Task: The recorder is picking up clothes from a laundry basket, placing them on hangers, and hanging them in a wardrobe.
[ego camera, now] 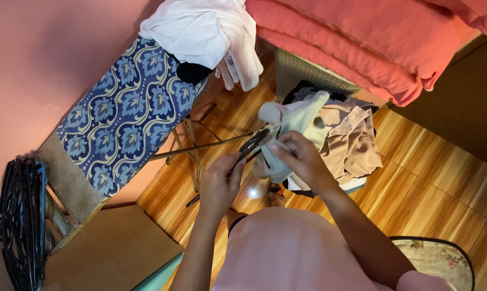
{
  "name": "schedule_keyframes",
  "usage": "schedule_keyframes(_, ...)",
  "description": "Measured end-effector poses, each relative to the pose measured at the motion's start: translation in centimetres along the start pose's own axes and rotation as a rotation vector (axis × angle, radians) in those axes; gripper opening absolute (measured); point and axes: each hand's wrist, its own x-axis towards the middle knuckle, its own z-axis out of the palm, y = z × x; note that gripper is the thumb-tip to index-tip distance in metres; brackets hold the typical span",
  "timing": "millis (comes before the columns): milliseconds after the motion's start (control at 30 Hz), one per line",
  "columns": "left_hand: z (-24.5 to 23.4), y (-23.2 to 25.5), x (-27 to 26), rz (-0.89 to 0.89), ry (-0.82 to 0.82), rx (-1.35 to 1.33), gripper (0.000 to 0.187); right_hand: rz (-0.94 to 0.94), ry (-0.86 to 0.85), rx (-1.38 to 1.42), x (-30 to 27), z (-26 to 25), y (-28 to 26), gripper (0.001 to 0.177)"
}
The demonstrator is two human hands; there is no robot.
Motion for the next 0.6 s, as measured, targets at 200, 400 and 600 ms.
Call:
schedule_keyframes(200,0.7,0.4,-0.6,-0.014,-0.032,0.023,0.022,0.102,-0.200,-0.067,0.5,-1.0,-0.3,0.026)
schedule_keyframes(400,2.0,-0.5,-1.5,0.036,-0.022,0.058,0.022,-0.065,-0.022,0.063,-0.6,-1.2,-5.1,0.030)
schedule_keyframes(600,3.2,-1.3,-1.6,0.034,-0.059,0.108,0.026,-0.310,-0.069,-0.544,-1.8,-0.3,-6.0,0.040)
